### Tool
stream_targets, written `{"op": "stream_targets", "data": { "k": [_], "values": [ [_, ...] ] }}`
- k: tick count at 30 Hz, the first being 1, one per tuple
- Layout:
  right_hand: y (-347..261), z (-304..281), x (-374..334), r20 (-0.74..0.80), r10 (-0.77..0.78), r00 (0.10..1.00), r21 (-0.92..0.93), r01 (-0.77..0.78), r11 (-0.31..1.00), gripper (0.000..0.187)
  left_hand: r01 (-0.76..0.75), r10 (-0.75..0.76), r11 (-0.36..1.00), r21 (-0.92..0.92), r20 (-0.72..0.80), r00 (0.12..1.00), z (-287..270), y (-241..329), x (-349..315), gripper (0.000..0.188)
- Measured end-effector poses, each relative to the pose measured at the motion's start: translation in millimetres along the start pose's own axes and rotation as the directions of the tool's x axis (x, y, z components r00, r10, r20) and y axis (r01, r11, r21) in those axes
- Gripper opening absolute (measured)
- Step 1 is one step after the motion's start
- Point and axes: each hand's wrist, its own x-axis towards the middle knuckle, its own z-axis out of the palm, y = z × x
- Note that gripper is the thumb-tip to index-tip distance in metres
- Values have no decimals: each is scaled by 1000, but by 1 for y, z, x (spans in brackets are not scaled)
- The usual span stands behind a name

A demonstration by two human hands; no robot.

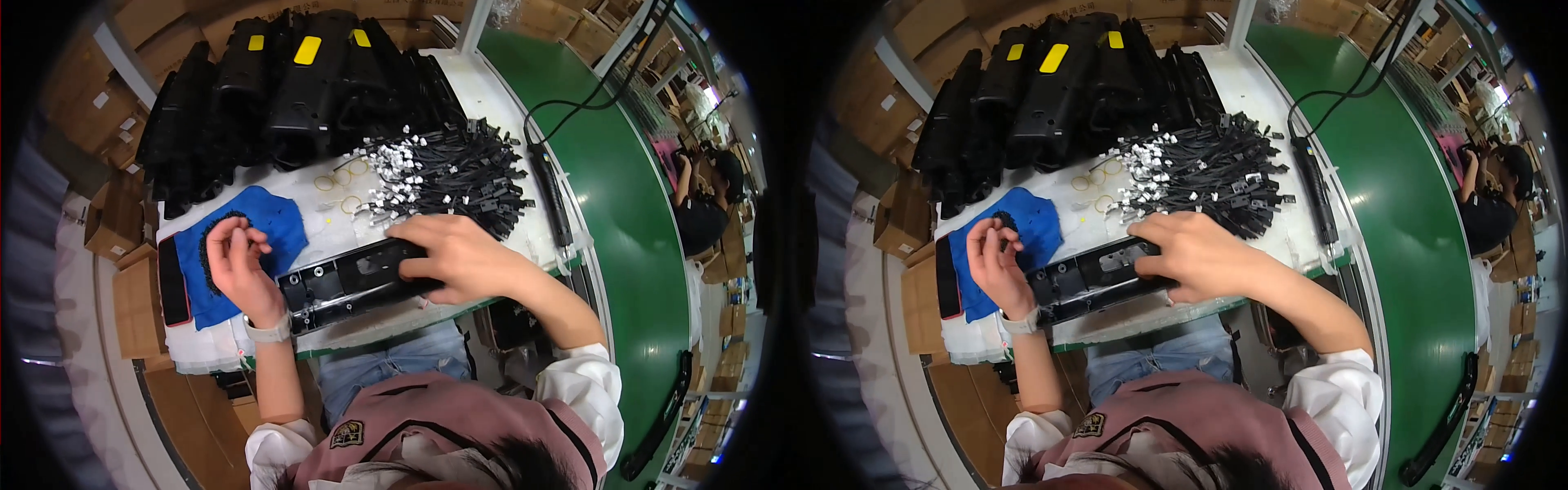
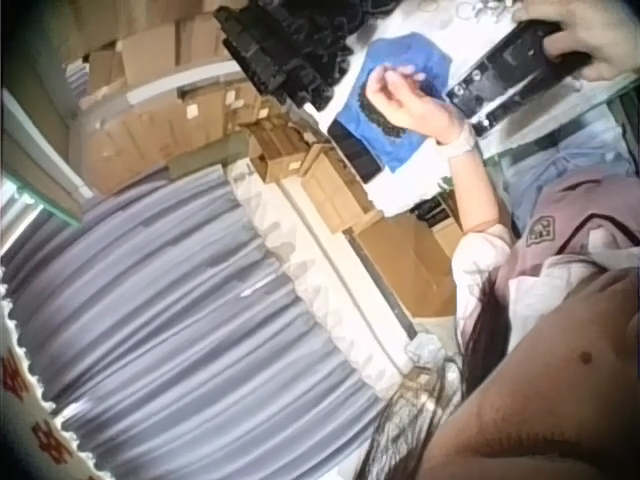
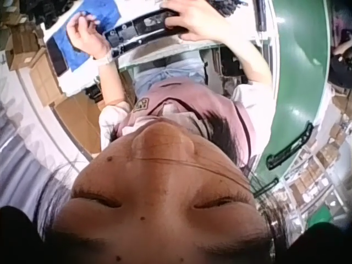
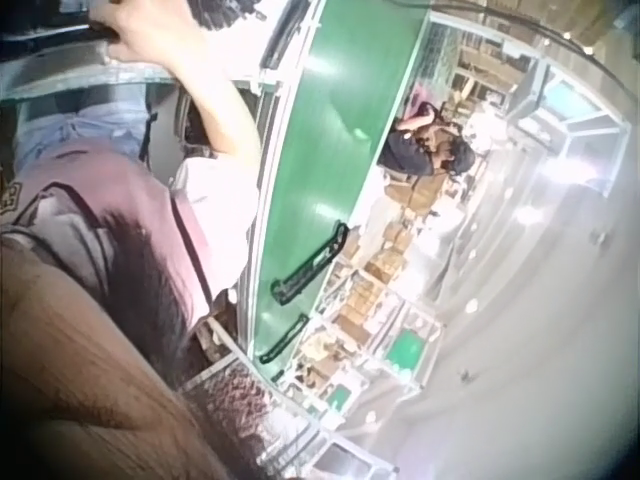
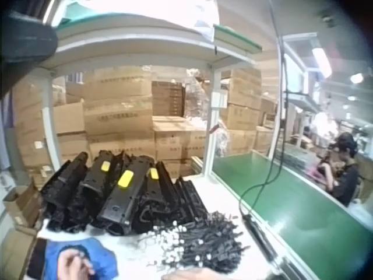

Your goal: Assemble parts of printer toner cartridges using an electric screwdriver.

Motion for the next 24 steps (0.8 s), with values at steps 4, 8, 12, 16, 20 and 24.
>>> {"op": "stream_targets", "data": {
  "k": [4,8,12,16,20,24],
  "values": [
    [6,14,10,-48,-76,996,0,77,997,33,45,-48,996,-70,-44,998,-13,-5,10,12],
    [0,12,9,-121,-101,988,-39,97,995,30,-4,4,1000,0,-16,1000,-28,0,7,13],
    [-34,-8,-6,-75,-44,996,9,45,999,26,-111,130,958,263,-54,990,-55,25,-9,10],
    [-47,23,-26,31,28,999,53,-29,998,29,-361,243,478,801,274,931,-73,32,6,9],
    [-43,43,-18,66,124,990,-25,-123,992,19,-450,118,-72,890,455,882,-82,24,32,24],
    [-41,46,-11,83,116,990,-88,-109,990,26,-424,-65,-97,900,420,905,-86,19,40,32]
  ]
}}
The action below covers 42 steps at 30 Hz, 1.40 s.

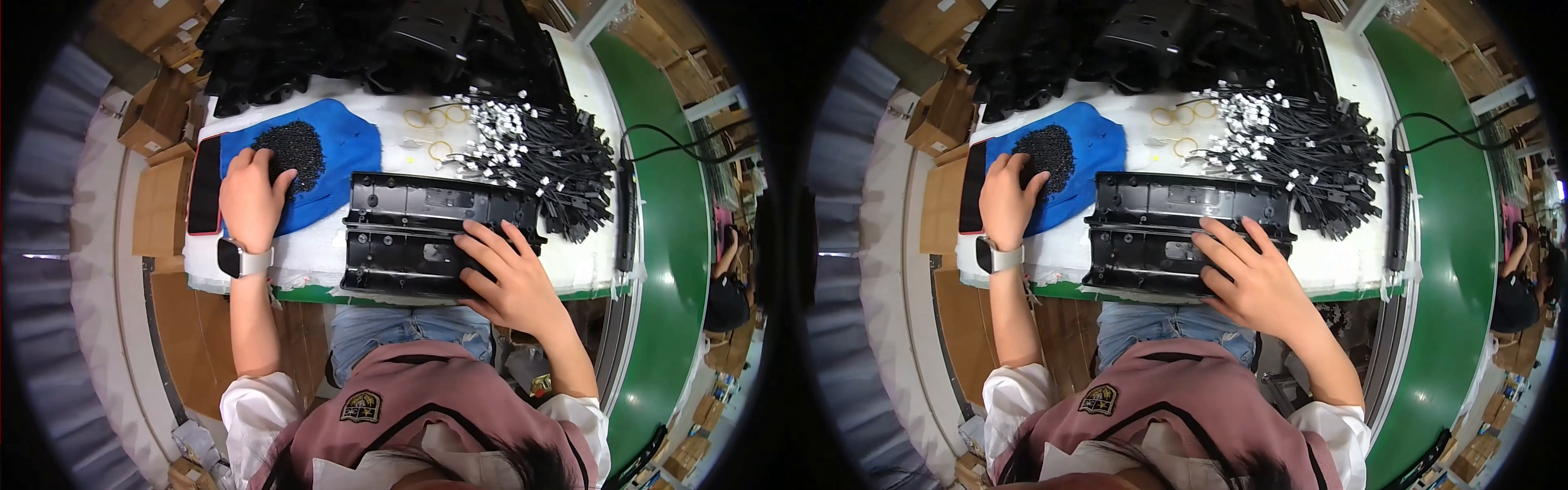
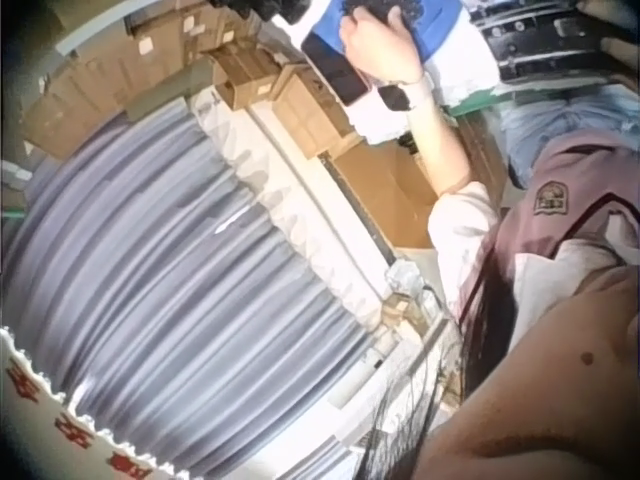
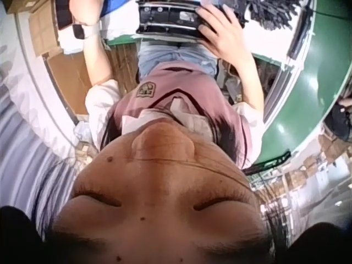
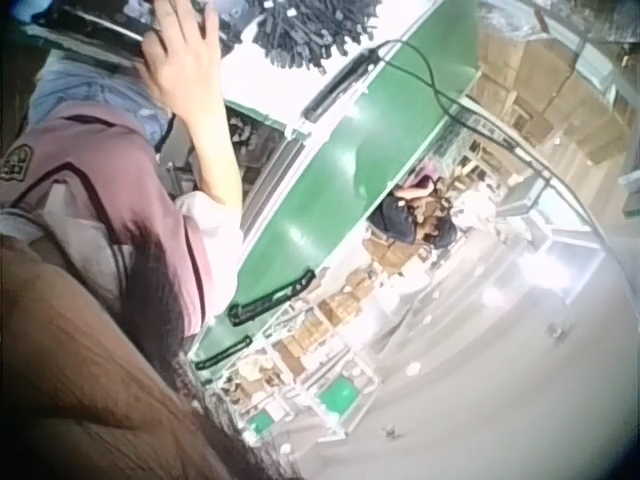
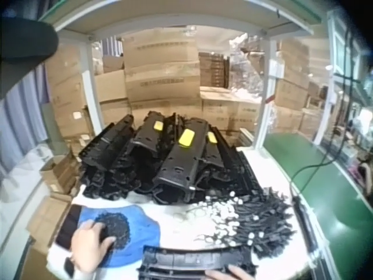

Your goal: Assemble parts of printer toner cartridges using an electric screwdriver.

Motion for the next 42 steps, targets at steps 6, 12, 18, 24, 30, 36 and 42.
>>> {"op": "stream_targets", "data": {
  "k": [6,12,18,24,30,36,42],
  "values": [
    [6,-19,-10,-160,8,987,64,2,998,37,62,-81,977,-203,-86,993,8,3,3,13],
    [73,-57,-63,-755,404,516,-101,-701,706,29,-7,-69,953,-302,-241,968,13,-3,5,9],
    [148,-45,-110,-477,868,137,-317,-948,-25,62,14,-86,955,-296,-233,969,10,2,4,16],
    [173,-46,-113,-396,909,127,-129,-988,82,63,-8,-63,964,-266,-256,965,11,1,3,18],
    [164,-56,-135,-459,872,168,352,-867,352,53,30,-176,843,-538,-222,959,3,13,-2,13],
    [52,-81,-85,-530,738,417,828,445,342,59,104,50,443,-890,140,989,-27,74,-26,5],
    [13,-83,-48,-866,368,340,407,905,122,60,100,361,178,-979,160,919,-44,173,-44,9]
  ]
}}
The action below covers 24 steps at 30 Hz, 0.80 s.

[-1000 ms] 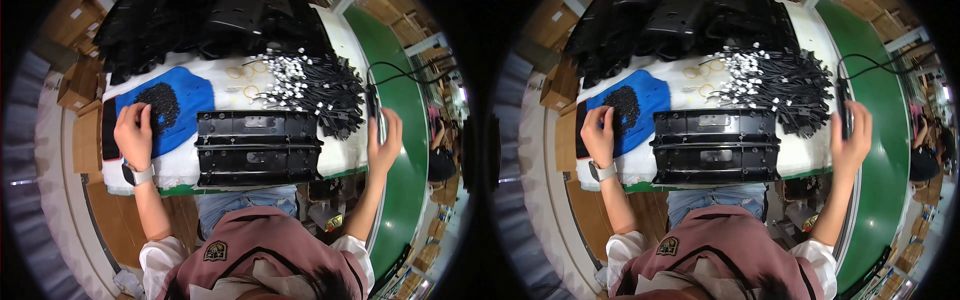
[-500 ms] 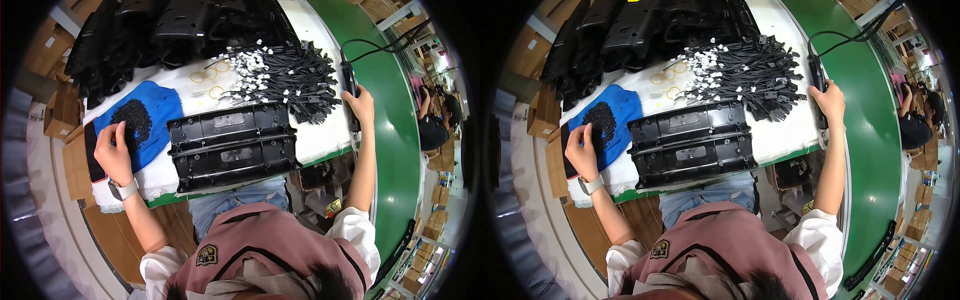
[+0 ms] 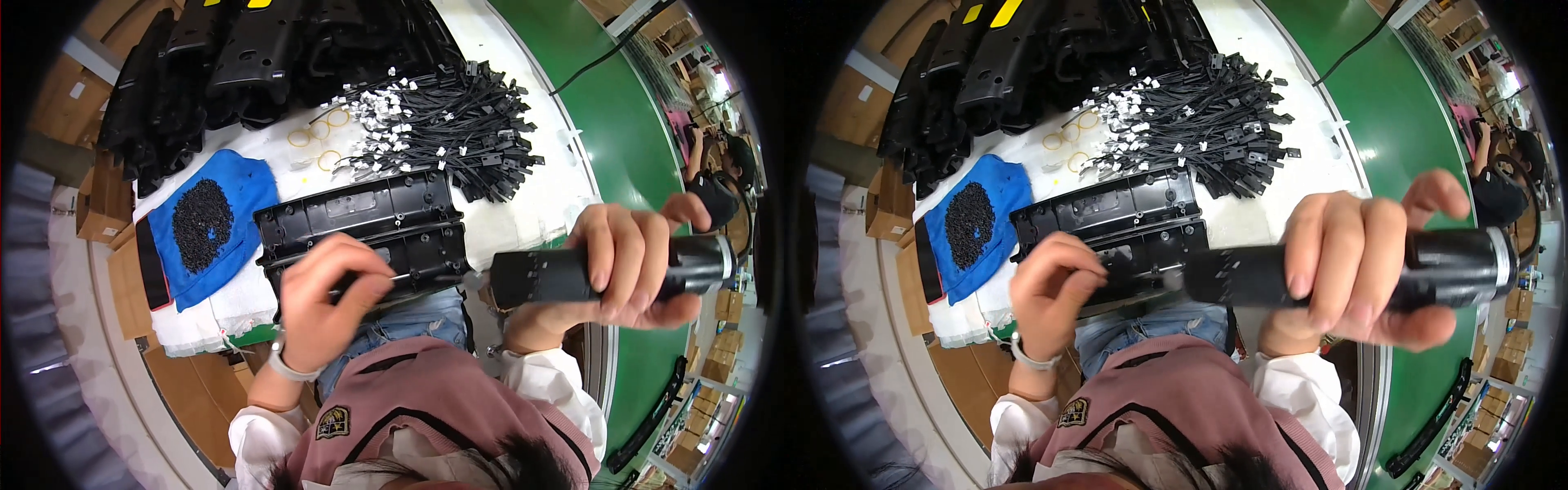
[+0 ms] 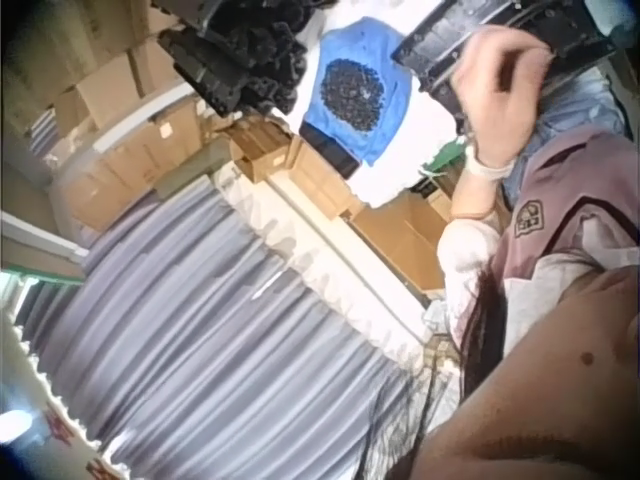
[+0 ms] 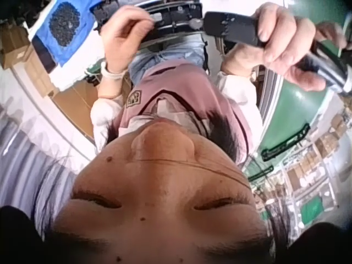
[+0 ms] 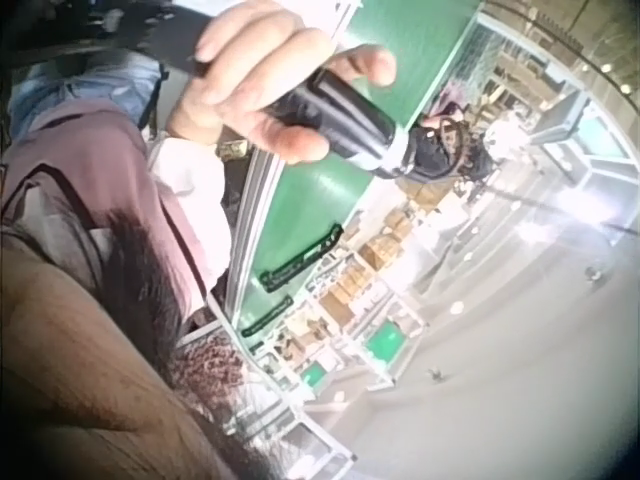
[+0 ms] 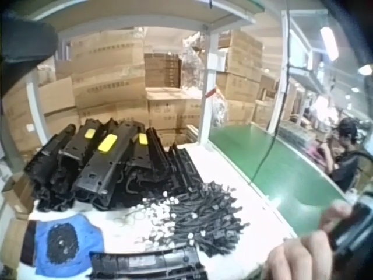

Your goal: Assemble parts of printer toner cartridges using an electric screwdriver.

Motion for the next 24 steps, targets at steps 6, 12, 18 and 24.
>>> {"op": "stream_targets", "data": {
  "k": [6,12,18,24],
  "values": [
    [15,-2,-8,-1,8,1000,76,-8,997,48,-30,34,999,-33,141,989,3,-3,4,9],
    [25,-8,-13,-11,57,998,97,-56,994,42,81,-58,991,-108,200,978,-2,-8,4,11],
    [29,-2,-15,68,31,997,20,-32,999,41,169,-130,975,-143,244,961,-1,-14,6,9],
    [29,-2,-14,174,69,982,15,-72,997,42,453,-386,873,-178,315,867,1,-12,6,8]
  ]
}}
